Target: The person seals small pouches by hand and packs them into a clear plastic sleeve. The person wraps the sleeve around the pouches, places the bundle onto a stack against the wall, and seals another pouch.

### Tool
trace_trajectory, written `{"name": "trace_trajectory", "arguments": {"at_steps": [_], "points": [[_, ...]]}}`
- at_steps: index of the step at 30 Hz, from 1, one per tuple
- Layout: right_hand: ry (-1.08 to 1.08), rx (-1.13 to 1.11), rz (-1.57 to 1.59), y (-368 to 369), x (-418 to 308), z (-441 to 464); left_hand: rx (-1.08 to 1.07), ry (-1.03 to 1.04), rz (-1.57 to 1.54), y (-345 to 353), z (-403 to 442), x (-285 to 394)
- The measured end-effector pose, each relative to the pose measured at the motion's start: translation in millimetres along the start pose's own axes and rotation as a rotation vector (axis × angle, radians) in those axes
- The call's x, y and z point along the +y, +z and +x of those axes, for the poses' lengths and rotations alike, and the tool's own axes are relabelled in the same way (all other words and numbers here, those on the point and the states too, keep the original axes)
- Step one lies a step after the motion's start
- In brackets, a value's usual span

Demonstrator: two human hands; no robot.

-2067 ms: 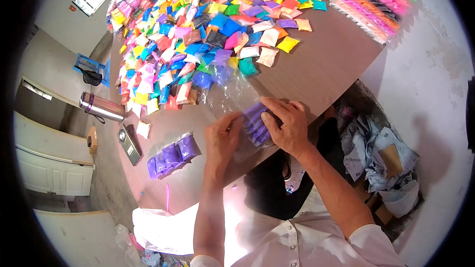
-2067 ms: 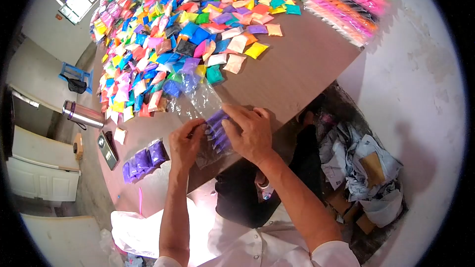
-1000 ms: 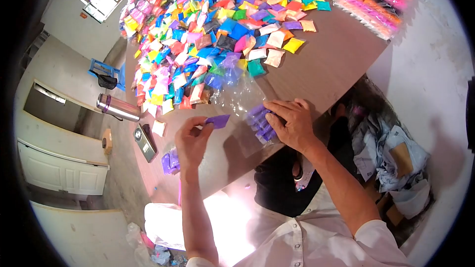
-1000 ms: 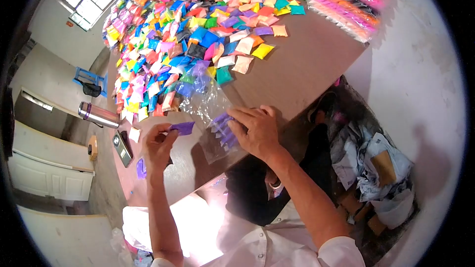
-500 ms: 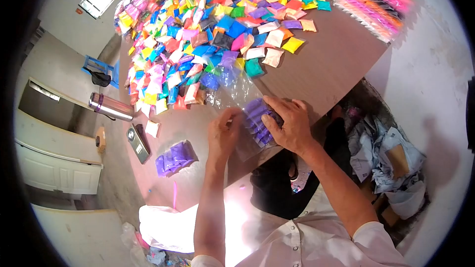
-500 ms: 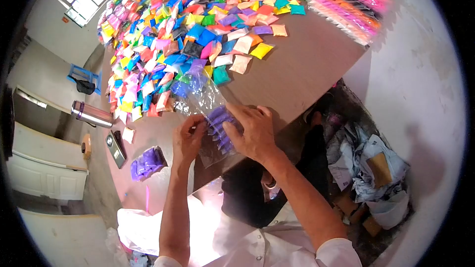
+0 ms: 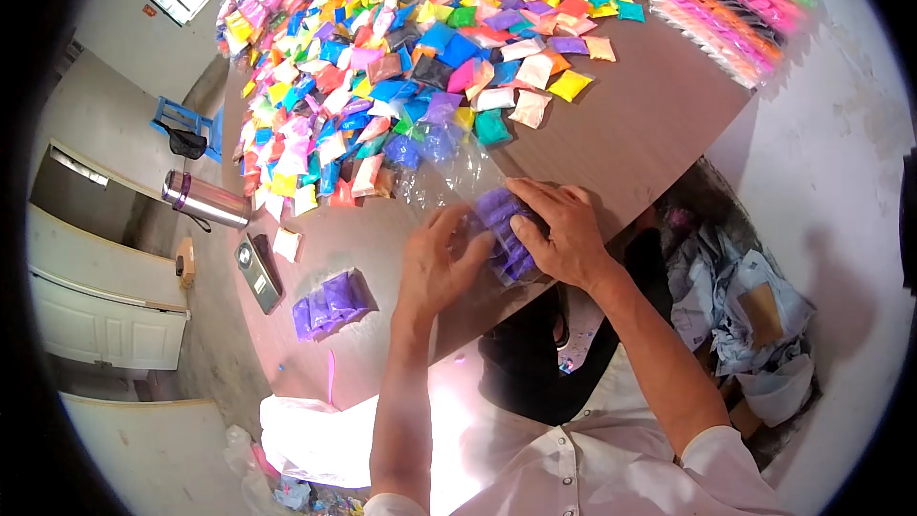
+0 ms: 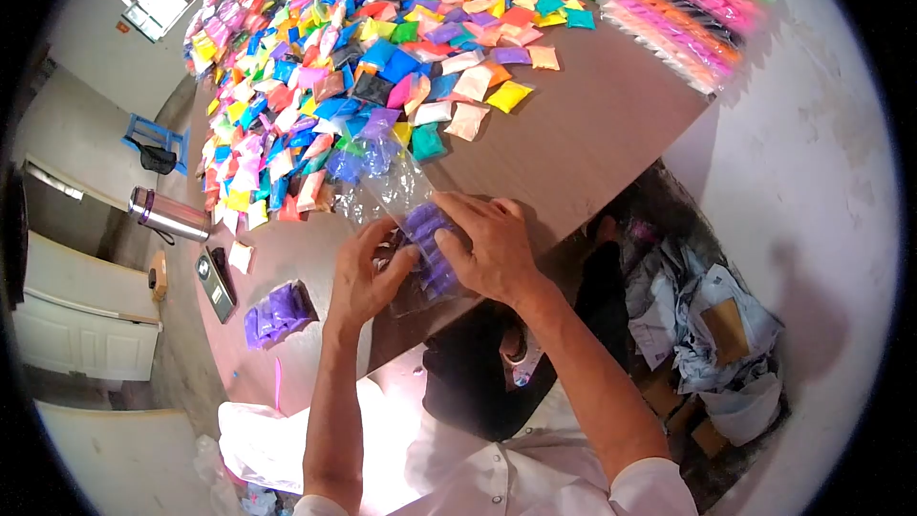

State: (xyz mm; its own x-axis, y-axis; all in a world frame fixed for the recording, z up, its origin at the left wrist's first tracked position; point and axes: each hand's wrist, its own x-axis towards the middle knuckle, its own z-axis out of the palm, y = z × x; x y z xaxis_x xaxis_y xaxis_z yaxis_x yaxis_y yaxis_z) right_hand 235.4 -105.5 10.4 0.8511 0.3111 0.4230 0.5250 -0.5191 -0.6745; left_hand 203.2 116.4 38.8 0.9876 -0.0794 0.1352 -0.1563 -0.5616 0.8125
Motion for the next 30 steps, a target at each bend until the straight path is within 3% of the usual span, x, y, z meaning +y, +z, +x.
{"name": "trace_trajectory", "arguments": {"at_steps": [15, 26, 30], "points": [[-0.029, 0.004, 0.049, -4.0, 5.0, -2.2, 0.009, 0.027, -0.044, 6.1, 3.7, 1.1], [-0.014, -0.025, 0.08, 1.8, -5.6, -3.4, 0.094, 0.266, 0.213, 7.8, -3.8, -7.0], [-0.057, -0.12, 0.086, 12.3, -12.8, -3.9, 0.122, 0.091, 0.157, -0.1, -21.4, -3.3]]}}
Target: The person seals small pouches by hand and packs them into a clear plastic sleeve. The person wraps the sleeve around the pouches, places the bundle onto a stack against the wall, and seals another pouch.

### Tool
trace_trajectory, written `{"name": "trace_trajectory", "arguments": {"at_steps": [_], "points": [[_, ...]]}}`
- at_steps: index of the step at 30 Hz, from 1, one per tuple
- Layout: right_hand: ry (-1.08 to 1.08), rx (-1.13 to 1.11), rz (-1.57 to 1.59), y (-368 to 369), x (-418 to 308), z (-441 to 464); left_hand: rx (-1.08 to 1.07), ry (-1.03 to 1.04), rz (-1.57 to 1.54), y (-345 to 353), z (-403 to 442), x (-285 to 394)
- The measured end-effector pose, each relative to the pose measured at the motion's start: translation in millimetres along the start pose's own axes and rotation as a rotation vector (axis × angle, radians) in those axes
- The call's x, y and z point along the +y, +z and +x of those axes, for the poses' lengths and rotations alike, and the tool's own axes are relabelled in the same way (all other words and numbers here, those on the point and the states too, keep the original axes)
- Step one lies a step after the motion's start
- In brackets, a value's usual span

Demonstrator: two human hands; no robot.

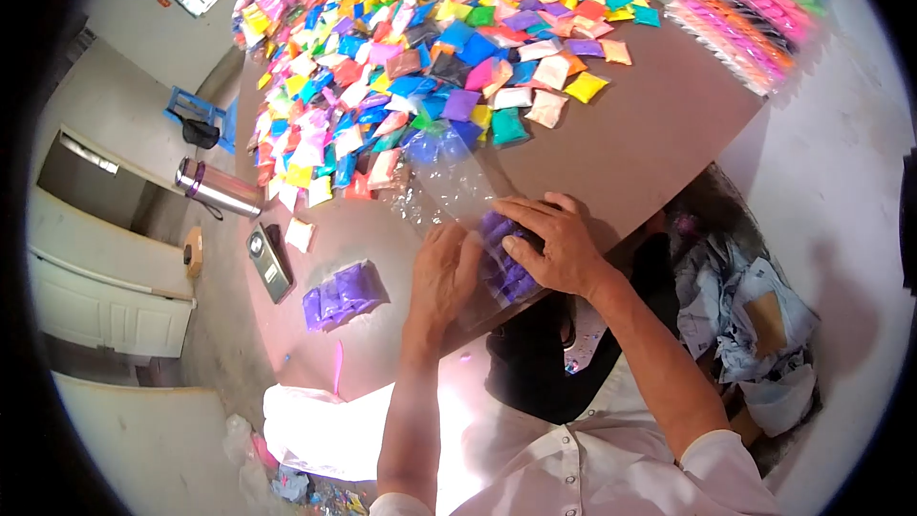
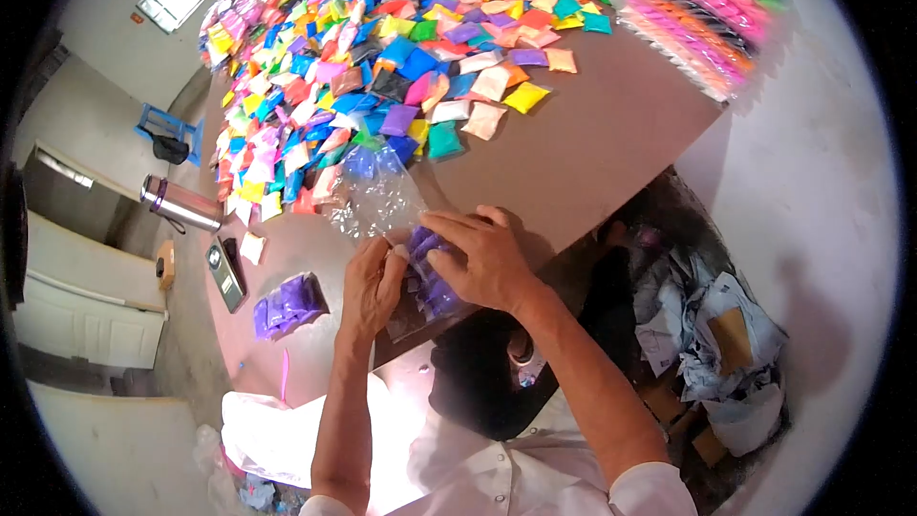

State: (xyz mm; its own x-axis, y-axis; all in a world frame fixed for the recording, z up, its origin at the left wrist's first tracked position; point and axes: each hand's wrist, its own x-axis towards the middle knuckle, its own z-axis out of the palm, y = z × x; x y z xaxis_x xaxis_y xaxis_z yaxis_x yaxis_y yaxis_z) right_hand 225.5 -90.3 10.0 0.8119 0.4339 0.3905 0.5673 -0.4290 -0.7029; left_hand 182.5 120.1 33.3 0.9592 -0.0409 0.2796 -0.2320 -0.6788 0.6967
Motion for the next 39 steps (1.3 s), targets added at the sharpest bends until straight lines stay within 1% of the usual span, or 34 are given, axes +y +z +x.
{"name": "trace_trajectory", "arguments": {"at_steps": [3, 5, 6, 8, 10, 11, 12, 13, 14, 16, 17, 19, 20, 22, 26, 28, 29, 32, 34, 36, 38, 39], "points": [[-0.023, -0.021, 0.005, 2.8, -1.8, 2.2, 0.023, -0.09, -0.041, -2.2, -7.9, -4.4], [-0.017, -0.023, 0.005, 2.3, 0.8, 1.6, -0.023, -0.151, -0.124, -5.1, -6.4, -0.3], [-0.021, -0.022, 0.014, 2.2, 1.1, 1.7, -0.021, -0.153, -0.116, -10.2, -8.3, 1.1], [-0.013, -0.038, -0.003, 1.3, 1.0, 1.8, 0.088, -0.059, -0.006, -19.3, -15.0, 3.8], [-0.024, -0.027, -0.006, 2.7, 3.7, 0.2, 0.157, -0.148, -0.011, -41.5, -25.0, -11.5], [-0.037, -0.019, -0.019, 2.9, 4.7, -0.1, 0.199, -0.143, 0.028, -54.9, -31.1, -38.2], [-0.035, -0.015, -0.018, 3.3, 5.2, -0.2, 0.171, -0.24, 0.139, -77.9, -33.7, -38.9], [-0.033, -0.015, -0.019, 3.7, 5.4, -0.1, 0.178, -0.229, 0.322, -98.5, -36.6, -42.0], [-0.031, -0.016, -0.02, 3.7, 5.0, 0.0, 0.19, -0.298, 0.392, -114.1, -41.2, -50.5], [-0.028, -0.016, -0.016, 2.2, 3.2, 0.8, 0.173, -0.286, 0.572, -133.9, -49.1, -62.9], [-0.025, -0.021, -0.012, 1.9, 2.6, 0.8, 0.173, -0.285, 0.572, -139.7, -50.0, -65.2], [-0.026, -0.019, -0.018, 3.0, 3.9, 0.3, 0.003, -0.453, 0.524, -148.0, -50.5, -65.8], [-0.027, -0.018, -0.025, 3.4, 4.5, 0.0, 0.002, -0.452, 0.524, -150.0, -50.4, -66.1], [-0.024, -0.015, -0.019, 2.5, 4.5, -0.2, 0.021, -0.422, 0.349, -150.1, -49.8, -67.2], [-0.02, -0.011, 0.003, 0.3, 1.5, 0.4, 0.028, -0.364, 0.232, -152.6, -48.9, -50.0], [-0.017, -0.012, 0.008, 1.4, 2.5, 0.0, 0.115, -0.385, -0.358, -142.8, -47.5, -40.8], [-0.019, -0.01, 0.019, 2.1, 2.6, 0.1, 0.115, -0.362, -0.394, -138.1, -43.5, -35.9], [-0.016, -0.011, 0.001, 1.2, 1.8, 0.7, 0.132, -0.384, -0.457, -103.5, -24.6, -30.8], [-0.012, -0.017, 0.003, -0.9, -0.9, 1.2, 0.128, -0.387, -0.419, -73.8, -13.0, -35.5], [-0.003, -0.022, 0.003, -2.3, -1.2, 1.4, 0.168, -0.381, -0.582, -46.7, -5.5, -42.2], [-0.002, -0.034, 0.0, -1.3, -0.1, 1.2, 0.157, -0.401, -0.559, -32.0, -0.4, -42.8], [0.002, -0.035, -0.001, -1.2, 0.4, 1.3, 0.132, -0.407, -0.597, -26.7, 1.8, -41.8]]}}
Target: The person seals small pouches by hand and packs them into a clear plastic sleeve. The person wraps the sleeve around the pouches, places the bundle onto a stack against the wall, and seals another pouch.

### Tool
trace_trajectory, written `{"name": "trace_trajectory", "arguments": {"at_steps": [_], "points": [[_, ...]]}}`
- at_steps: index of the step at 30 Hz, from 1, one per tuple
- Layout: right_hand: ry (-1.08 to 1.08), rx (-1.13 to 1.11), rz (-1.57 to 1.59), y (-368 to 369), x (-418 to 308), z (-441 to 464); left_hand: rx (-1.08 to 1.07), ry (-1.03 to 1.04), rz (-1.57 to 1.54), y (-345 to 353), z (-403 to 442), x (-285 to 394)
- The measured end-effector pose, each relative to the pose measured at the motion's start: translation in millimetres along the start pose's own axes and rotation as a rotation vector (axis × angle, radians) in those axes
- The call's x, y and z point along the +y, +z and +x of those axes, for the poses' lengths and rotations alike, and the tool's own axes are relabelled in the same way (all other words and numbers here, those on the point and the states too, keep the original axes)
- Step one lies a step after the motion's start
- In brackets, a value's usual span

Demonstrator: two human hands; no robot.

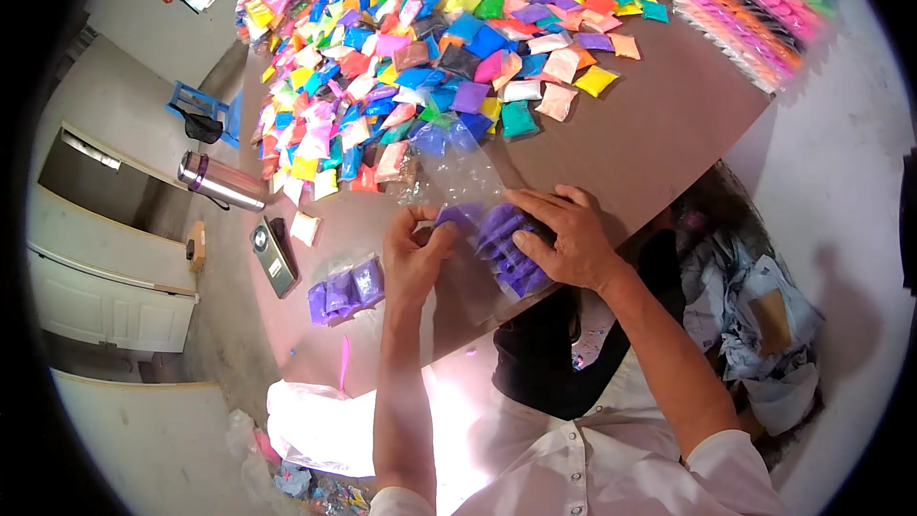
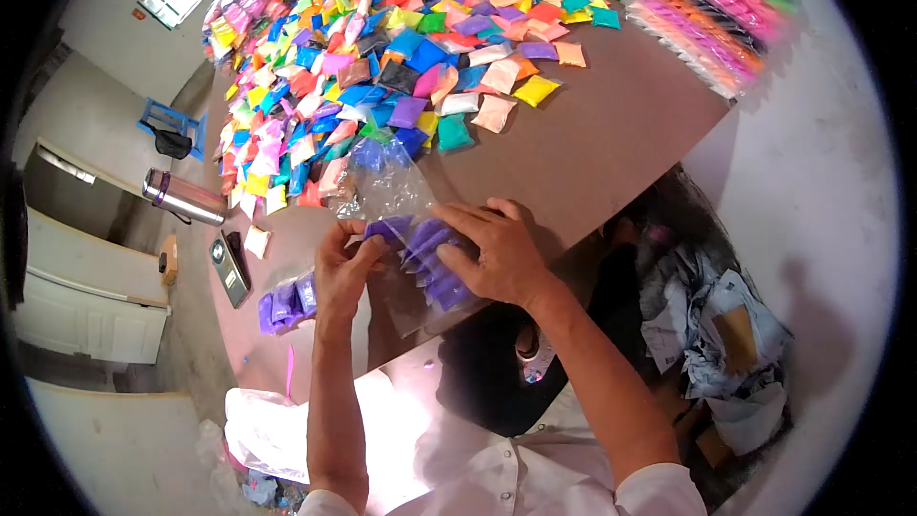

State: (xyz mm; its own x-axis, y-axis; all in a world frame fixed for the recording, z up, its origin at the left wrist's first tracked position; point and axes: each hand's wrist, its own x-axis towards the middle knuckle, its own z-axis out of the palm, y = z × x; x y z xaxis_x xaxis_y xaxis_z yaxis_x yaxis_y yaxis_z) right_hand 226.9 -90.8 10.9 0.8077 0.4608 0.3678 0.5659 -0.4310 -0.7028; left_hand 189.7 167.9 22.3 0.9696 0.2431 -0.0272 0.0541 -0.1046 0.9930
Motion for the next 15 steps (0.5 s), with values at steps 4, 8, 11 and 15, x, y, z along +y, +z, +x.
{"name": "trace_trajectory", "arguments": {"at_steps": [4, 8, 11, 15], "points": [[0.01, 0.003, 0.011, 0.8, 1.4, 0.5, -0.063, -0.013, -0.035, 10.9, 3.5, -3.3], [0.022, -0.011, 0.013, -1.0, 0.3, 1.6, -0.063, 0.216, 0.348, 6.0, 4.3, 0.8], [0.046, -0.036, 0.071, -4.1, -0.5, 4.3, -0.058, 0.235, 0.405, 9.5, -0.5, 12.9], [0.022, 0.015, 0.057, 3.1, 3.6, 5.9, -0.012, 0.22, 0.292, 16.1, 7.4, -11.5]]}}
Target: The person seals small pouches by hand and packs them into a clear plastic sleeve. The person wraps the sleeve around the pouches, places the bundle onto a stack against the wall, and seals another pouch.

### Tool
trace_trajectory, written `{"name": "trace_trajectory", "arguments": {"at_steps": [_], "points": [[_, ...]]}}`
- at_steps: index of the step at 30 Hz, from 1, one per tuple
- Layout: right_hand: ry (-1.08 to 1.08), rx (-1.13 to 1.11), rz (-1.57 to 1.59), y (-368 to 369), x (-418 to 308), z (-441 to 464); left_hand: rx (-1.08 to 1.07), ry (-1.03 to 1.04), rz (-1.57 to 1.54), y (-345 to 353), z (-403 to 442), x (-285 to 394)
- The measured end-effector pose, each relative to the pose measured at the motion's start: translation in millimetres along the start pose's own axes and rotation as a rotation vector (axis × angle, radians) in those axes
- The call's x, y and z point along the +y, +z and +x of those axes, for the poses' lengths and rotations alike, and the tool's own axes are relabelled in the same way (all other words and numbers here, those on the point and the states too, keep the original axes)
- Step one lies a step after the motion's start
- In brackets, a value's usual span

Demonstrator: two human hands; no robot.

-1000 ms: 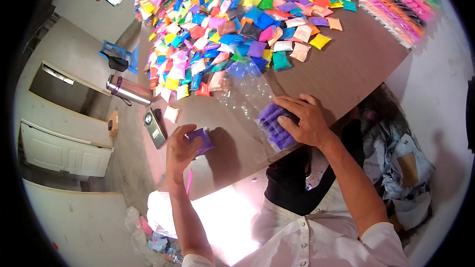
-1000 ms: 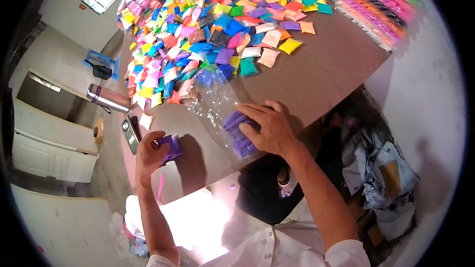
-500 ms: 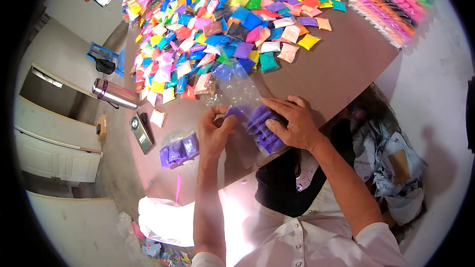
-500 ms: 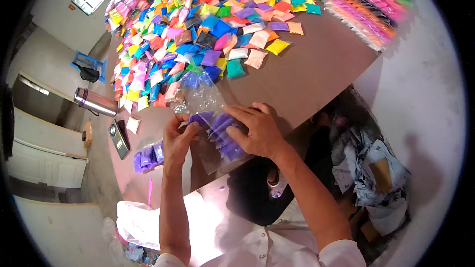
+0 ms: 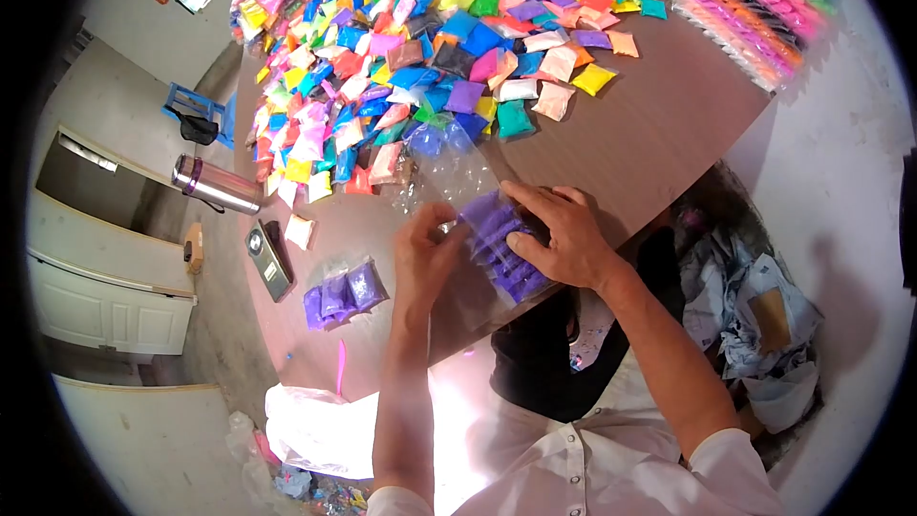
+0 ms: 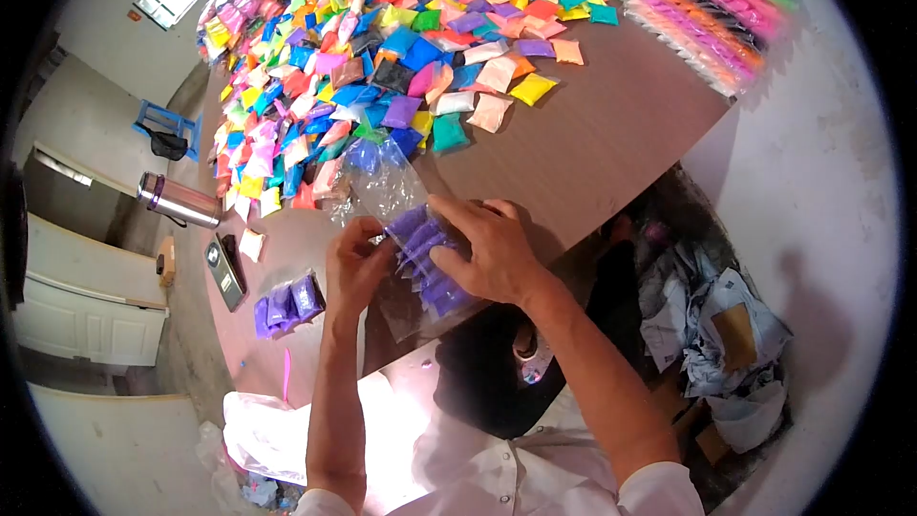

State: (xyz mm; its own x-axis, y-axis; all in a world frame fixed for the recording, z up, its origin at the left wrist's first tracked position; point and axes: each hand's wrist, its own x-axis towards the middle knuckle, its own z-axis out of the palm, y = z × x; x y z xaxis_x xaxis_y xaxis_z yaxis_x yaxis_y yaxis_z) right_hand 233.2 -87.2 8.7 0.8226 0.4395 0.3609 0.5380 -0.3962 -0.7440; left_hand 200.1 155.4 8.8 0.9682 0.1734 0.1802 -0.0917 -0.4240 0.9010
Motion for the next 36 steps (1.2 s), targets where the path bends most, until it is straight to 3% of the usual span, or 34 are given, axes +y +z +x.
{"name": "trace_trajectory", "arguments": {"at_steps": [2, 6, 8, 14, 17, 20, 24, 26, 30, 32, 36], "points": [[0.005, 0.016, -0.005, 0.8, -0.2, 1.0, -0.067, -0.115, -0.027, 4.7, 2.1, -4.9], [0.045, -0.037, -0.02, -2.8, -5.2, 2.7, -0.071, -0.098, 0.162, 1.9, 3.0, 10.5], [0.048, -0.046, -0.027, -2.2, -6.4, 4.0, 0.005, 0.093, 0.132, 5.1, 4.3, 2.1], [0.023, 0.006, -0.024, 1.5, -4.3, 3.5, -0.019, -0.04, 0.145, 8.2, 5.6, 12.0], [0.022, 0.012, -0.032, -1.4, -7.4, 3.5, 0.027, 0.026, 0.326, 4.3, 3.8, 13.6], [0.077, -0.053, -0.001, -4.5, -8.8, 3.8, 0.046, 0.026, 0.312, 0.3, -2.7, 10.3], [0.061, -0.035, 0.005, -1.3, -4.4, 3.2, 0.041, 0.097, 0.389, -28.4, -17.4, 28.3], [0.045, -0.019, -0.014, 0.5, -1.7, 2.5, 0.057, -0.07, 0.479, -63.8, -23.1, 28.4], [0.089, -0.067, -0.024, -2.6, -5.8, 3.8, 0.058, -0.055, 0.762, -117.4, -36.0, 13.6], [0.061, -0.043, -0.015, -2.0, -4.5, 3.5, -0.068, -0.109, 0.915, -125.0, -41.3, 15.0], [0.088, -0.055, -0.022, -3.2, -3.8, 2.8, -0.079, -0.092, 0.794, -124.9, -42.4, 12.4]]}}
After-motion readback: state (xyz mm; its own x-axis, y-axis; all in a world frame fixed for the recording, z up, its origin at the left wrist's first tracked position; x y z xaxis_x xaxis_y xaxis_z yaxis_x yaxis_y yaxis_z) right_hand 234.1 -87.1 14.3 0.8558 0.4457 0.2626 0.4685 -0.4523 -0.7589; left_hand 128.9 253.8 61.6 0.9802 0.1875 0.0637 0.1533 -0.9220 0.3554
